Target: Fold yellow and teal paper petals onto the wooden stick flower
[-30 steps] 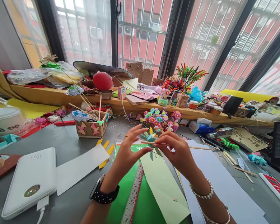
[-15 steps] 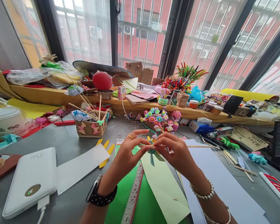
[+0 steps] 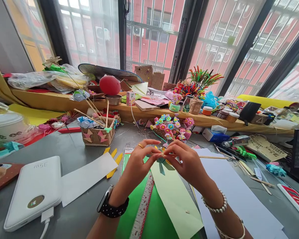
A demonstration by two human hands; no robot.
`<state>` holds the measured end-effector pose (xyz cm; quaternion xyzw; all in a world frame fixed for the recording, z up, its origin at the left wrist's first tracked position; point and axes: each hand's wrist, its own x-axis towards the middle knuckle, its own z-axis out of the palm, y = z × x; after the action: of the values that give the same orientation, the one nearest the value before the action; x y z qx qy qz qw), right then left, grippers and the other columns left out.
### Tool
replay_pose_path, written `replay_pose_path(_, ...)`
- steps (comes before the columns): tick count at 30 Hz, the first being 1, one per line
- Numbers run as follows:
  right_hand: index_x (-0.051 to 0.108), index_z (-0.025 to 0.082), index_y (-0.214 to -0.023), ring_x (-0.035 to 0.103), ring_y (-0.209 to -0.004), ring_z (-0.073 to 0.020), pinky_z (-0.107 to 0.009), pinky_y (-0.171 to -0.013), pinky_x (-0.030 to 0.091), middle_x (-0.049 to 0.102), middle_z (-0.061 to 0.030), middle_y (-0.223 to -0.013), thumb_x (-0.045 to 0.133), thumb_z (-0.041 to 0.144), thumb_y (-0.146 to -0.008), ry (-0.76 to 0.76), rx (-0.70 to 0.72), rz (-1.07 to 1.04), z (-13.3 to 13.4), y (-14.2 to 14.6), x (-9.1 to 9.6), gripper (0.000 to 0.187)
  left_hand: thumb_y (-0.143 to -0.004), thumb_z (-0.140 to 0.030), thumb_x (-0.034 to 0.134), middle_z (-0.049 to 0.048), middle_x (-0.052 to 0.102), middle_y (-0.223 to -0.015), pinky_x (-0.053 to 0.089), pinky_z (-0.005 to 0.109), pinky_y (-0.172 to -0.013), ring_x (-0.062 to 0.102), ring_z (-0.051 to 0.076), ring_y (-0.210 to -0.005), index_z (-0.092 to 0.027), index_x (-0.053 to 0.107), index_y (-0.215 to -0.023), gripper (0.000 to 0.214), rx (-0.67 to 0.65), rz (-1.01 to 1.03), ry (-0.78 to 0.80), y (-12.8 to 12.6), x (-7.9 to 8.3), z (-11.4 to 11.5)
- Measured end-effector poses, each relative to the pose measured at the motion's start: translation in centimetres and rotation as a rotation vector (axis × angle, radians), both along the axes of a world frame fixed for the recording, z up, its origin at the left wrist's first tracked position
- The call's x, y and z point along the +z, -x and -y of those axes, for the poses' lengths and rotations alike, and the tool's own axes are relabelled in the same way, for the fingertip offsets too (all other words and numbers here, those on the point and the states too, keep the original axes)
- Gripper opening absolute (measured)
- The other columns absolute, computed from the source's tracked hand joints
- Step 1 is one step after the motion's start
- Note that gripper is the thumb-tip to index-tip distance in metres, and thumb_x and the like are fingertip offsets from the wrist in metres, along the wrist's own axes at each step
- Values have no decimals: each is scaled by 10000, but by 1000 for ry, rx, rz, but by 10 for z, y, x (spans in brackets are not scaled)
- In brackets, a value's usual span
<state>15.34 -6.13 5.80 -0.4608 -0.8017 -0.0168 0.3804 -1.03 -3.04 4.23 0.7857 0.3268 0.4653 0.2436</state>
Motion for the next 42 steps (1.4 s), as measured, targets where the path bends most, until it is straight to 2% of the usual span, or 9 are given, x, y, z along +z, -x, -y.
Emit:
replay_pose_path(9,561,188,-803,529,-674,-126,-231,-567,435,567,-19,-767,499,251,-834,217,64,-67,0,-7,7,94,-791,-230,521,75,604,-1000,407,364,-848,538,213,-966,-189,631,-733,131,31,4,-41,-3,-1,-1)
replay_pose_path(19,637,196,-875,520,-615,-113,-221,-522,416,599,-28,-786,516,229,-823,224,53,-120,-1,-3,3,136,-794,-210,516,79,588,-1015,420,392,-845,532,219,-978,-193,633,-754,125,77,-18,-121,-3,-6,-2)
replay_pose_path(24,653,179,-916,552,-686,-135,-237,-570,445,606,-45,-774,492,172,-830,64,66,-107,-1,0,-2,183,-803,-210,508,74,588,-1016,430,371,-844,528,206,-989,-193,636,-771,133,59,-12,-121,-1,-7,-4)
replay_pose_path(31,655,143,-843,539,-700,-155,-259,-613,451,624,-63,-732,484,159,-839,-266,4,87,-4,6,-11,171,-789,-196,527,69,604,-958,440,370,-824,545,202,-941,-185,641,-754,119,88,-57,-165,4,-5,-6)
replay_pose_path(37,645,134,-841,530,-677,-153,-250,-593,449,627,-57,-711,488,149,-836,-344,-17,150,-6,8,-15,158,-791,-193,527,73,600,-997,443,375,-823,541,206,-961,-192,654,-783,127,100,-128,-213,10,-4,-8)
replay_pose_path(42,640,138,-825,526,-680,-159,-261,-598,450,624,-56,-713,482,135,-835,-346,-14,154,-9,10,-18,158,-765,-164,553,61,615,-932,462,367,-781,563,206,-905,-201,668,-744,122,154,-166,-314,12,-4,-9)
